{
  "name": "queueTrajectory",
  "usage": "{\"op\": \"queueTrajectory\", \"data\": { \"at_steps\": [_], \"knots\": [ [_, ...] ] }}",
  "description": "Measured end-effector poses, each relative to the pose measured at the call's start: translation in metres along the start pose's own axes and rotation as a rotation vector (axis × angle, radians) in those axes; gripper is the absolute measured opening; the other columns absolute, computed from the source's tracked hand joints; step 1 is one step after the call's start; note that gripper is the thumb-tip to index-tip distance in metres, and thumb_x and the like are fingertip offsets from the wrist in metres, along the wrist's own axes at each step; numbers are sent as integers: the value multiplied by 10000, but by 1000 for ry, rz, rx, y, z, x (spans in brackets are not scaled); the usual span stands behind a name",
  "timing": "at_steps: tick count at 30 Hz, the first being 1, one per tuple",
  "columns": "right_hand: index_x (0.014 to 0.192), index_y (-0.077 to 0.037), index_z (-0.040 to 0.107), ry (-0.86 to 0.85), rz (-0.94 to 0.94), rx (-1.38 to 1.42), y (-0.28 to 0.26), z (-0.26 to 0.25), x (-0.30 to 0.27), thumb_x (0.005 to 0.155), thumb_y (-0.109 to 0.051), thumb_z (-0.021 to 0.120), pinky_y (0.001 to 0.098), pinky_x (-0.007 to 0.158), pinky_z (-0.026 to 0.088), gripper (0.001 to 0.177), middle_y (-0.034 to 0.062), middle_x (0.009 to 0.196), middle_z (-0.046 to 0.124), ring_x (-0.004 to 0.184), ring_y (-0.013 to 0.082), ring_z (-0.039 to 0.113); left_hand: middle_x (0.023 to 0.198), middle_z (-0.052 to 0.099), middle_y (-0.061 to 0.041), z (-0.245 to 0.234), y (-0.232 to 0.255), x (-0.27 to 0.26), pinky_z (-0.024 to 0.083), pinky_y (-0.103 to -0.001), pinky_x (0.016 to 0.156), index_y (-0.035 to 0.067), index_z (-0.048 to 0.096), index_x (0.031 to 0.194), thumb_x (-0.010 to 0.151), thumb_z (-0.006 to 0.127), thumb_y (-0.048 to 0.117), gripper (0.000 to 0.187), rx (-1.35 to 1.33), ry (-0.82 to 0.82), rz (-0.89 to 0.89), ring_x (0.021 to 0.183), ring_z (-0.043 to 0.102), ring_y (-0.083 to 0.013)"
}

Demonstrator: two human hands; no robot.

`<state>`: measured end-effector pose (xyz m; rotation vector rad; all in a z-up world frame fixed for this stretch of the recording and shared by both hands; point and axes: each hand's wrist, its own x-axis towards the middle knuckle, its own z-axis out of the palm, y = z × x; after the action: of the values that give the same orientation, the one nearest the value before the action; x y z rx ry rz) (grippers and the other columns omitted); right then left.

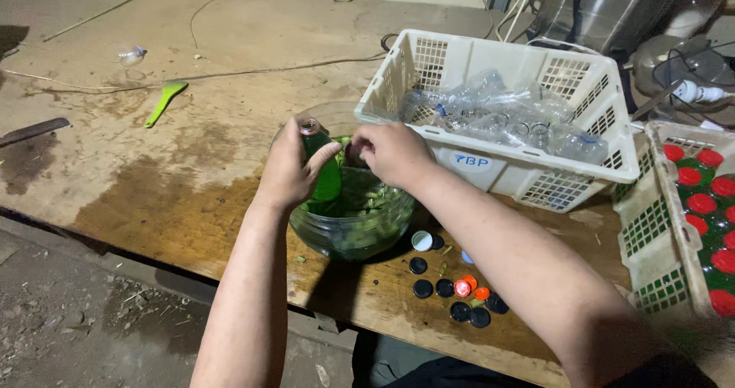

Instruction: The person fills clear plastic bottles with chopped green vegetables and liquid from a large container using a pink funnel. After filling, they screw on red caps and place the bottles into a white crate. The process is repeated for multiple bottles.

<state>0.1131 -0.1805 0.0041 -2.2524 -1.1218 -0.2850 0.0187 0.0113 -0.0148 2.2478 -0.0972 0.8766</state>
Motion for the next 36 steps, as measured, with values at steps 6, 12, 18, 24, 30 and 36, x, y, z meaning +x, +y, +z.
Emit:
{"op": "queueTrajectory", "data": {
  "at_steps": [6, 12, 18, 24, 30, 36],
  "knots": [
    [980, -132, 722, -108, 70, -54, -2, -2, -1, 808, -221, 750, 468, 744, 558, 196, 91, 857, 740, 849, 329, 716, 1073, 674, -240, 5, 10, 3, 517, -489, 837, 14, 523, 1193, 786, 870, 263, 589, 127, -158, -18, 1020, 648, -441],
    [1027, -114, 696, -228, 69, -225, -4, -5, 0, 769, -263, 791, 502, 828, 545, 312, 128, 987, 736, 971, 365, 689, 1136, 647, -205, 13, 14, 5, 510, -510, 885, 142, 593, 1197, 794, 807, 165, 456, 388, -356, 69, 1092, 616, -441],
    [1035, -124, 698, -277, 76, -236, -6, -6, 0, 747, -248, 796, 495, 872, 541, 328, 125, 1033, 738, 1018, 359, 686, 1111, 624, -177, 14, 18, 4, 465, -527, 935, 228, 632, 1258, 786, 785, 189, 498, 535, -408, 97, 1140, 588, -399],
    [1045, -126, 713, -256, 92, -245, -4, -5, -1, 762, -182, 737, 498, 883, 536, 289, 130, 1032, 740, 1023, 362, 686, 1172, 630, -213, 10, 19, 4, 491, -514, 894, 171, 612, 1244, 751, 831, 163, 539, 425, -337, 91, 1114, 602, -426],
    [1059, -137, 720, -198, 70, -176, -3, -3, 0, 767, -189, 722, 497, 855, 544, 297, 131, 1006, 741, 990, 357, 693, 1055, 689, -179, 6, 15, 3, 529, -452, 846, 45, 557, 1130, 773, 895, 187, 512, 127, -168, 39, 1009, 671, -386],
    [1031, -154, 728, -214, 106, -164, -5, -4, -1, 781, -236, 739, 483, 850, 548, 264, 110, 994, 746, 984, 336, 700, 1040, 668, -161, 2, 13, 4, 525, -425, 871, 29, 519, 1134, 718, 953, 239, 636, 83, -108, 53, 993, 661, -340]
  ]
}}
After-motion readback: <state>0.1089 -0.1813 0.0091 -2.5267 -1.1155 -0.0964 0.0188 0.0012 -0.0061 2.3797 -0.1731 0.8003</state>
